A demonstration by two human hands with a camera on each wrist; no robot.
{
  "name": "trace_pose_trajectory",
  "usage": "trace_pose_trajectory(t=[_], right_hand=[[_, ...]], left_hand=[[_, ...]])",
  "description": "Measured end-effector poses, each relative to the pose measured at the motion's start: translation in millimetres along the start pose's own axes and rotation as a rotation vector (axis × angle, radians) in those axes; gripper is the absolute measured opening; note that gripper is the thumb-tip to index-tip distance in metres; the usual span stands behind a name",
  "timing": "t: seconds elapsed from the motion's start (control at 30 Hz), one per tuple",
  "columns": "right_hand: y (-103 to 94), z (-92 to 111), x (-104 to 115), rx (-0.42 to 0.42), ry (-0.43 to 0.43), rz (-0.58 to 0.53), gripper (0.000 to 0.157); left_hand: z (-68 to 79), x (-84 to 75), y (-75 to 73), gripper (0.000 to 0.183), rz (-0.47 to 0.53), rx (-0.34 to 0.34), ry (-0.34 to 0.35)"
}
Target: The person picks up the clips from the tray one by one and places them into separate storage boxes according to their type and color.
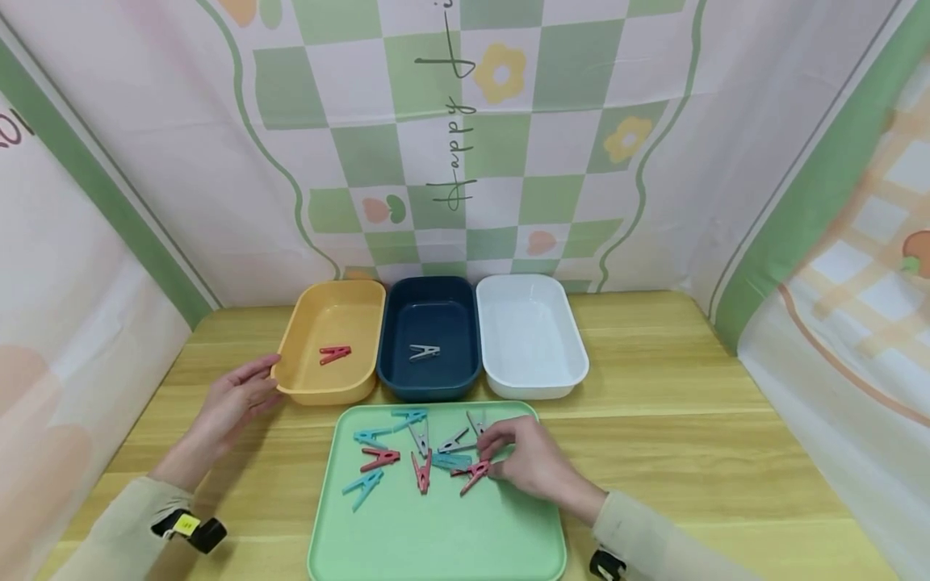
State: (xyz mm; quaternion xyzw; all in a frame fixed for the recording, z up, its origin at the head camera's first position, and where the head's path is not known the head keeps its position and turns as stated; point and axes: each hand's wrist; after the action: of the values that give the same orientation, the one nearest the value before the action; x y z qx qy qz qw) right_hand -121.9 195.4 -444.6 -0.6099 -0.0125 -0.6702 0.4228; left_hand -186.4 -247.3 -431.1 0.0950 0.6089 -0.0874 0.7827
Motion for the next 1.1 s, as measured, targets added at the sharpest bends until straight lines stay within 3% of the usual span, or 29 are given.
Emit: trace_pose_trajectory(t=[0.23,0.4,1.1], right_hand=[[-3.7,0.6,-1.9,0.058,0.025,-0.201,0.041],[-2.8,0.5,-3.6,0.108,0.031,-0.286,0.044],[3.4,0.5,-4.3,0.038,0.110,-0.279,0.046]], left_hand=[[-1.3,-1.8,0.0,0.060,-0.006,-0.011,-0.015],[0.3,-2.8,0.9,0.059,-0.007,-0.007,-0.001],[1.1,-0.1,1.3,0.059,-0.021,0.000,0.012]])
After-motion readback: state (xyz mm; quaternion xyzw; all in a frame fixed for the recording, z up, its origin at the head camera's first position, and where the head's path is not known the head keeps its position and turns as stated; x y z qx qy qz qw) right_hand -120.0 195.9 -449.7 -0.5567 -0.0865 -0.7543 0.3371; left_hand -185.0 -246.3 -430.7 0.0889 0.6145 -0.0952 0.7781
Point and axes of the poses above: each hand's wrist, its own z-axis away from the middle knuckle, its own y-axis out of the palm, x = y × z, and after that the axes turned 15 degrees about x, right-handed
